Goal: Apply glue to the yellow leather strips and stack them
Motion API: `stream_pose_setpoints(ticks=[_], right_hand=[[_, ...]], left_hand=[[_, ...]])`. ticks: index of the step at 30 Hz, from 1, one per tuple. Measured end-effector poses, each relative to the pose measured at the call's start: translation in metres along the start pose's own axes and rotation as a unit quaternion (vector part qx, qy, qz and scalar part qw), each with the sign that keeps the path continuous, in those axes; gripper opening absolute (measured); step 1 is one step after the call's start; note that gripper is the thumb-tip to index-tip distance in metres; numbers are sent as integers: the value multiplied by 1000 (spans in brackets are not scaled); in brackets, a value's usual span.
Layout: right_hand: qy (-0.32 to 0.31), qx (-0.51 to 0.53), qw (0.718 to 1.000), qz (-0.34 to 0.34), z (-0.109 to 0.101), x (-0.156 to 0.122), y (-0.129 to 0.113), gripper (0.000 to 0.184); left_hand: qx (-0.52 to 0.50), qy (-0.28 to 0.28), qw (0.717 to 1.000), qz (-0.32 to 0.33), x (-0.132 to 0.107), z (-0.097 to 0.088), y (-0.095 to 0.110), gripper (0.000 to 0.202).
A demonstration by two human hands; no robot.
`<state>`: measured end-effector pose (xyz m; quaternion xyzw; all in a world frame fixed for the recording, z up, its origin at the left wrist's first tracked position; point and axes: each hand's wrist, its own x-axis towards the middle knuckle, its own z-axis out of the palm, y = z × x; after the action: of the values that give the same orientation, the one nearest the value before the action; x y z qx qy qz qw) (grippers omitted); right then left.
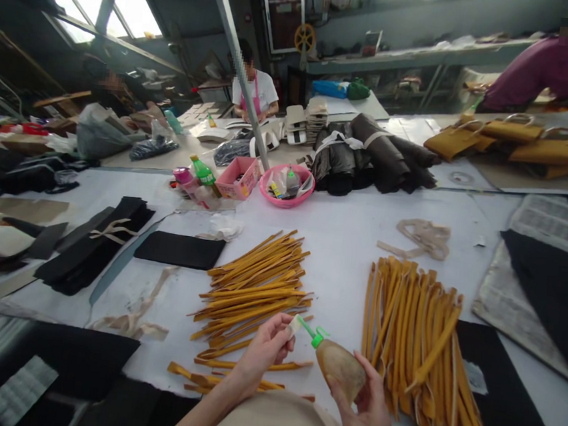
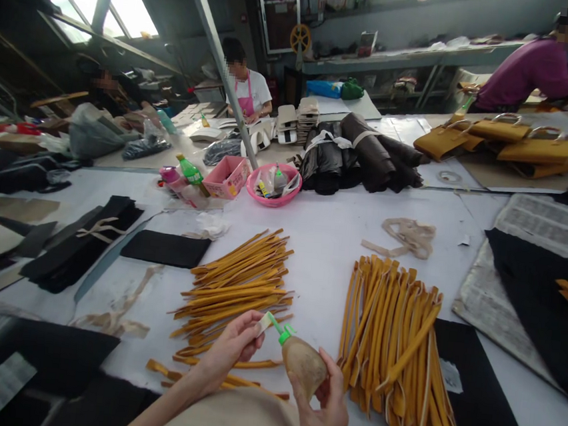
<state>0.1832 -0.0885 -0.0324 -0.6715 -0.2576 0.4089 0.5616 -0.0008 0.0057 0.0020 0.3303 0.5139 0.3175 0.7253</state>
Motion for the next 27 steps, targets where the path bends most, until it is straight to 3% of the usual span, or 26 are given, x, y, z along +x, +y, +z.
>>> stream_pose_setpoints(ticks=[5,13,19,27], right_hand=[[23,0,1000,0,-3,4,1,72],[-10,-2,1000,12,0,2,3,73],[-18,-25,999,19,-12,1,5,73],[13,-2,1000,5,-10,1,0,72]], left_hand=[[4,18,1000,-2,1,0,1,36],[8,12,1000,3,1,1,3,34],[7,17,1000,-1,3,-1,2,38],[10,23,1000,-2,4,1,2,40]])
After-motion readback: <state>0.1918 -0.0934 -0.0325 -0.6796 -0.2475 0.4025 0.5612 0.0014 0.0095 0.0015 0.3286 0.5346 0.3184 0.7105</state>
